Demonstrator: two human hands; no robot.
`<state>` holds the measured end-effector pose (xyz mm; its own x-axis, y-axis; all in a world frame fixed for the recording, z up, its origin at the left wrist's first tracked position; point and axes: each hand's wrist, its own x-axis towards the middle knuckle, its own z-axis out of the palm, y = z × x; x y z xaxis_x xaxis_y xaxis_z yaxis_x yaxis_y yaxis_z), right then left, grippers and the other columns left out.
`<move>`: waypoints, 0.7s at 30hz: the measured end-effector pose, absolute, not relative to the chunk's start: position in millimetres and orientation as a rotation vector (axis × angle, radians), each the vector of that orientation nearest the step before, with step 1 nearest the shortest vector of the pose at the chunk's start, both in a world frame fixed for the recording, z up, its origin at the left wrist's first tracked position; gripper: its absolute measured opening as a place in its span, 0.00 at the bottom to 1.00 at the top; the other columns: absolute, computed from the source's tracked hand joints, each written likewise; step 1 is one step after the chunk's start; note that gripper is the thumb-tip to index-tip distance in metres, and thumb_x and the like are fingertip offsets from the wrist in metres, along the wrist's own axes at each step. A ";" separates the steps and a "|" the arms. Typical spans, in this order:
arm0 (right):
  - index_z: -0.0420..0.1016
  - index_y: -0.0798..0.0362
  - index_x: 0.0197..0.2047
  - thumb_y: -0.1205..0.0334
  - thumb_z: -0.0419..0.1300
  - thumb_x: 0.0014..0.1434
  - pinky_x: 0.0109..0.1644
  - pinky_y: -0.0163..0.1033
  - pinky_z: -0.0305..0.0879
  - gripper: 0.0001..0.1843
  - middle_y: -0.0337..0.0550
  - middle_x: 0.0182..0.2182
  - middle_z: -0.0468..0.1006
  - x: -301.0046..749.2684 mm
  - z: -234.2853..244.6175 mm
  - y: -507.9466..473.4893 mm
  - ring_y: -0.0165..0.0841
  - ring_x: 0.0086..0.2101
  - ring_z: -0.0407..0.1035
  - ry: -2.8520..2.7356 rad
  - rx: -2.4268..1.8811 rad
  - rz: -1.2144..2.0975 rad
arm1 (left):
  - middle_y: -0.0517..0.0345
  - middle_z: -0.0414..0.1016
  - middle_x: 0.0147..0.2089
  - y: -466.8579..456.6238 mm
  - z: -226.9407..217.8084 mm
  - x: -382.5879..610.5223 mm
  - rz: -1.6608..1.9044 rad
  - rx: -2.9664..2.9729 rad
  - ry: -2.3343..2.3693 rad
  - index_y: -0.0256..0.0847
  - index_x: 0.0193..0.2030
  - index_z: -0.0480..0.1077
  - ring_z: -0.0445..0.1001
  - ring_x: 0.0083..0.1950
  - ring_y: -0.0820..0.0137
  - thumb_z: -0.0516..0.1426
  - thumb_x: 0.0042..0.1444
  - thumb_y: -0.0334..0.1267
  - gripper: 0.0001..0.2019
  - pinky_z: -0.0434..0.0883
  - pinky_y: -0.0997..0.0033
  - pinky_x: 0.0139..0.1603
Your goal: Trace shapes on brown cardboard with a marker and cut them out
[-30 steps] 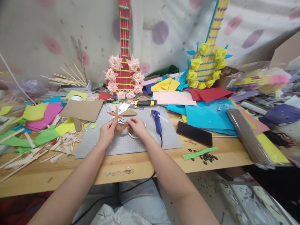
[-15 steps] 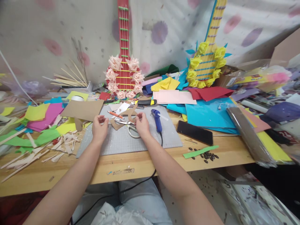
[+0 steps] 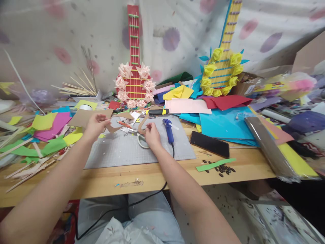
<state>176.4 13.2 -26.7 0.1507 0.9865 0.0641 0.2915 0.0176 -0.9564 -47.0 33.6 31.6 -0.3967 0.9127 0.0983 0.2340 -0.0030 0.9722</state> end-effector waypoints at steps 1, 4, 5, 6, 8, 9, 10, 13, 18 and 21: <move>0.60 0.50 0.38 0.65 0.48 0.54 0.27 0.34 0.63 0.06 0.39 0.37 0.71 176.5 -27.4 13.3 0.24 0.22 0.66 -1.338 -1.474 0.884 | 0.62 0.68 0.29 32.4 36.3 -56.8 1.466 1.189 1.694 0.38 0.33 0.62 0.70 0.29 0.74 0.59 0.38 0.28 0.13 0.68 0.71 0.35; 0.61 0.50 0.38 0.66 0.49 0.54 0.30 0.35 0.63 0.07 0.40 0.36 0.72 176.5 -29.7 13.7 0.26 0.24 0.66 -1.398 -1.515 0.826 | 0.63 0.68 0.28 26.5 52.9 -86.0 1.536 1.275 1.794 0.37 0.33 0.64 0.69 0.29 0.76 0.59 0.39 0.25 0.12 0.68 0.72 0.36; 0.61 0.50 0.39 0.65 0.49 0.54 0.31 0.36 0.63 0.08 0.40 0.37 0.72 176.5 -30.3 13.8 0.27 0.25 0.67 -1.409 -1.521 0.821 | 0.63 0.68 0.28 23.6 59.8 -95.6 1.571 1.277 1.810 0.36 0.32 0.64 0.68 0.29 0.77 0.58 0.39 0.23 0.12 0.68 0.73 0.36; 0.61 0.50 0.39 0.65 0.49 0.54 0.32 0.36 0.63 0.08 0.40 0.37 0.72 176.6 -30.7 13.9 0.27 0.25 0.67 -1.415 -1.524 0.822 | 0.64 0.68 0.27 20.1 67.2 -105.1 1.606 1.256 1.831 0.35 0.33 0.65 0.68 0.28 0.78 0.57 0.40 0.23 0.11 0.68 0.74 0.35; 0.62 0.50 0.39 0.65 0.49 0.54 0.33 0.36 0.63 0.08 0.40 0.37 0.72 176.7 -31.1 14.1 0.28 0.27 0.67 -1.418 -1.525 0.823 | 0.65 0.66 0.24 11.3 83.1 -124.2 1.649 1.149 1.903 0.35 0.33 0.66 0.66 0.24 0.79 0.55 0.43 0.23 0.09 0.67 0.75 0.31; 0.62 0.50 0.39 0.65 0.49 0.54 0.33 0.36 0.62 0.08 0.40 0.37 0.72 176.8 -31.2 14.1 0.28 0.28 0.68 -1.422 -1.525 0.819 | 0.66 0.65 0.22 6.0 90.9 -133.7 1.657 1.068 1.957 0.35 0.33 0.67 0.64 0.22 0.79 0.54 0.43 0.22 0.09 0.67 0.75 0.29; 0.62 0.50 0.39 0.65 0.49 0.54 0.34 0.37 0.62 0.08 0.40 0.36 0.72 177.0 -31.2 14.1 0.29 0.28 0.68 -1.428 -1.524 0.813 | 0.67 0.63 0.21 0.6 97.8 -143.2 1.640 1.016 2.024 0.36 0.34 0.67 0.62 0.21 0.79 0.53 0.43 0.21 0.11 0.66 0.74 0.28; 0.63 0.50 0.39 0.65 0.49 0.54 0.34 0.37 0.62 0.08 0.41 0.36 0.72 177.2 -31.6 13.7 0.30 0.29 0.68 -1.456 -1.521 0.795 | 0.69 0.55 0.15 -13.0 110.3 -170.8 1.469 0.912 2.249 0.40 0.32 0.70 0.55 0.17 0.79 0.51 0.43 0.23 0.12 0.68 0.68 0.27; 0.63 0.51 0.38 0.65 0.49 0.54 0.36 0.39 0.62 0.08 0.42 0.36 0.73 176.7 -31.2 12.3 0.32 0.32 0.68 -1.470 -1.508 0.776 | 0.63 0.65 0.20 -10.4 100.9 -210.5 0.647 1.286 2.587 0.41 0.24 0.70 0.63 0.26 0.70 0.53 0.42 0.28 0.06 0.68 0.58 0.40; 0.63 0.50 0.38 0.65 0.49 0.54 0.37 0.39 0.62 0.07 0.42 0.35 0.73 176.1 -28.7 10.6 0.33 0.34 0.68 -1.469 -1.521 0.787 | 0.55 0.70 0.33 1.6 91.0 -222.0 0.292 1.661 2.707 0.41 0.31 0.71 0.66 0.43 0.59 0.57 0.36 0.27 0.12 0.64 0.55 0.49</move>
